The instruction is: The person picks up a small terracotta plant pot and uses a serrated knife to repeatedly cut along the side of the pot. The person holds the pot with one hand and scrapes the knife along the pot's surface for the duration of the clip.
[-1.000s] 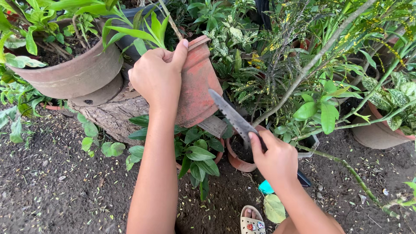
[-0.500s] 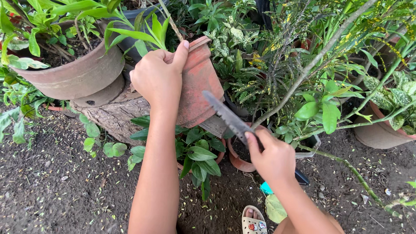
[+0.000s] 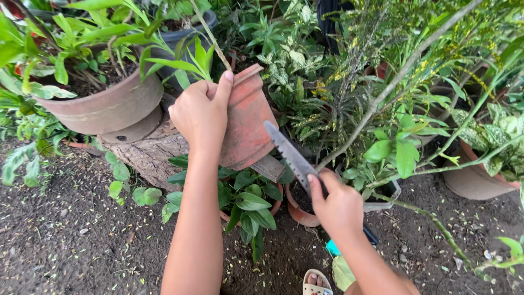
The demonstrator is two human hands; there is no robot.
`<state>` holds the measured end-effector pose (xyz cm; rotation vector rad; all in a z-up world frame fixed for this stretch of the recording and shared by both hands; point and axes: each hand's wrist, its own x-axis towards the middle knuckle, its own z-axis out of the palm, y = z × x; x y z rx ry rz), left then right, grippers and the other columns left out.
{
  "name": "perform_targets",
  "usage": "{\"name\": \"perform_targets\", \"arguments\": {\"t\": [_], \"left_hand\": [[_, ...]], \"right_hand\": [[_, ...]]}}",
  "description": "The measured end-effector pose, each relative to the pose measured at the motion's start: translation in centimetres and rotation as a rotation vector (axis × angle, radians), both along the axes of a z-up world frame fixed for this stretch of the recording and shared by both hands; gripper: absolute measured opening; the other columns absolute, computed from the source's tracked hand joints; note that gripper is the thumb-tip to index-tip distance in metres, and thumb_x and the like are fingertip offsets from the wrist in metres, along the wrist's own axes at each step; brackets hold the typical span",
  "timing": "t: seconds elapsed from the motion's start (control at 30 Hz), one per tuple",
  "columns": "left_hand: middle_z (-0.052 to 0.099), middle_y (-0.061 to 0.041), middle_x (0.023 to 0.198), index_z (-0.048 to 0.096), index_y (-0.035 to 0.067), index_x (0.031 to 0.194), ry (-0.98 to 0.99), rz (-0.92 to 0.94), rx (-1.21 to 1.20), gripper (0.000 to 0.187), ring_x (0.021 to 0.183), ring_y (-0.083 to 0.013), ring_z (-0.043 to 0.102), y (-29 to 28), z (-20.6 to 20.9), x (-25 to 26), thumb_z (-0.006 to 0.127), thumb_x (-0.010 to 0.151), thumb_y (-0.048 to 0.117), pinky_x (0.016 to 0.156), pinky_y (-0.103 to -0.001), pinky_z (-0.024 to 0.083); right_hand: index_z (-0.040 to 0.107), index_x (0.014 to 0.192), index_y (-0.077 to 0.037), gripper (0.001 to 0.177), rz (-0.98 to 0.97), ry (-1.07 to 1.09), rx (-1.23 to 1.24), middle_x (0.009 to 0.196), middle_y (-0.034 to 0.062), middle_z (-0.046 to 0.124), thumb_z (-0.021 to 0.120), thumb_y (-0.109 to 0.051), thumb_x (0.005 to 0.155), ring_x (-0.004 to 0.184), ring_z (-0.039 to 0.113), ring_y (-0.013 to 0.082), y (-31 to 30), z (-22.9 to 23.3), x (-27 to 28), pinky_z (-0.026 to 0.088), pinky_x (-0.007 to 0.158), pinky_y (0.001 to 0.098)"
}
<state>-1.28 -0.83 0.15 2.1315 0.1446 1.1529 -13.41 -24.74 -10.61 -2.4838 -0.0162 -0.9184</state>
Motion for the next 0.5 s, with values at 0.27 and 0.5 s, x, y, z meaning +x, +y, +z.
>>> {"name": "perform_targets", "arguments": {"t": [0.27, 0.5], "left_hand": [[0.067, -0.009, 0.109, 0.074, 0.011, 0.104, -0.267, -0.291, 0.101, 0.014, 0.103, -0.0281, 0.058, 2.1, -1.6, 0.2, 0.07, 0.101, 0.024, 0.09, -0.038, 0.043], [0.066, -0.009, 0.104, 0.074, 0.01, 0.106, -0.257, -0.113, -0.029, 0.02, 0.102, -0.0288, 0.057, 1.1, -3.2, -1.3, 0.08, 0.09, 0.021, 0.095, -0.043, 0.036]], "right_hand": [[0.071, 0.092, -0.007, 0.026, 0.112, 0.005, 0.12, 0.085, 0.019, 0.072, 0.065, -0.033, 0.094, 0.073, 0.069, 0.043, 0.3, 0.0, 0.6, 0.055, 0.062, 0.0496], [0.069, 0.095, -0.006, 0.032, 0.083, 0.295, 0.11, 0.08, 0.023, 0.07, 0.063, -0.037, 0.098, 0.079, 0.068, 0.0472, -0.8, -0.9, 0.9, 0.051, 0.068, 0.0544]]}}
